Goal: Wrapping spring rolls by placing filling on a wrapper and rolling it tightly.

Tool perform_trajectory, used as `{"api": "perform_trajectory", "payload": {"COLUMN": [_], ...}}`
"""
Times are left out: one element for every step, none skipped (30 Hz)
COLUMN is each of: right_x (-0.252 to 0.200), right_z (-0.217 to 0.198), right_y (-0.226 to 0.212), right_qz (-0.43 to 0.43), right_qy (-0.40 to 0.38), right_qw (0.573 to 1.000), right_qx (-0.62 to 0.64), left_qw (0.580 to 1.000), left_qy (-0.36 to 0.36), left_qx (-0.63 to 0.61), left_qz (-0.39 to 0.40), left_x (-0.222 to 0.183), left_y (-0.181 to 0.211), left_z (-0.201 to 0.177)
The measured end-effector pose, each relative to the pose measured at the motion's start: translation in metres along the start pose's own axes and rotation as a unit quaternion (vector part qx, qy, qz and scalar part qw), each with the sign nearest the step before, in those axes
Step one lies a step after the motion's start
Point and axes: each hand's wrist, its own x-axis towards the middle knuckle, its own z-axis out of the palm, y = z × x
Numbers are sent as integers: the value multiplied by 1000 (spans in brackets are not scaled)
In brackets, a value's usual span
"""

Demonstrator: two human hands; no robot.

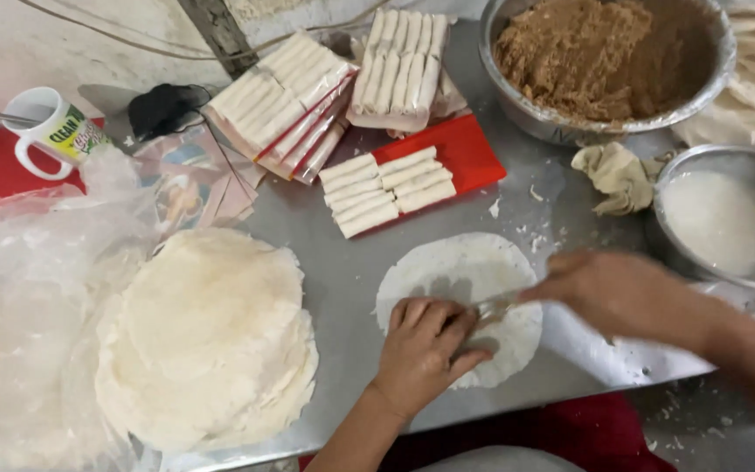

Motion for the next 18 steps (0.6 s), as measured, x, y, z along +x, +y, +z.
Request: {"api": "perform_trajectory", "payload": {"right_x": [3,0,-3,-8,-4,-1,1,-3,-6,-2,-5,-5,-7,-6,-5,-2,-5,-6], "right_z": [1,-1,-5,-5,3,13,23,9,-6,-30,-23,-20,-16,-9,-3,2,-4,-8], "right_y": [3,9,15,22,16,10,4,-3,-10,-15,-10,-5,1,-8,-16,-25,-17,-10], "right_qz": [56,53,96,142,143,49,-44,-42,55,149,146,118,90,93,80,64,67,97], "right_qy": [-18,-17,-36,-53,-55,10,78,68,-8,-74,-78,-51,-24,-23,-31,-38,-37,-57], "right_qw": [998,998,993,977,977,991,991,992,996,985,985,990,993,992,993,993,993,990], "right_qx": [38,38,-58,-151,-147,-126,-103,-95,-65,-41,-42,-59,-75,-76,-83,-91,-93,-80], "left_qw": [1000,1000,999,999,999,998,996,995,995,996,995,995,994,994,988,980,980,985], "left_qy": [-14,-15,-16,-22,-26,-29,-34,-43,-43,-35,-35,-45,-54,-53,-102,-148,-146,-129], "left_qx": [21,24,27,26,25,4,-16,-23,-17,-4,-4,15,35,33,37,42,41,58], "left_qz": [3,2,-6,-12,-12,-48,-83,-90,-87,-83,-88,-89,-90,-87,-108,-130,-127,-103], "left_x": [-4,-11,-18,-25,-28,-32,-36,-40,-43,-40,-37,-31,-26,-23,-19,-15,-16,-19], "left_y": [2,2,3,5,4,6,7,8,8,3,5,5,5,4,3,2,2,3], "left_z": [3,4,6,8,8,9,11,8,5,2,0,-2,-4,0,3,6,5,2]}}
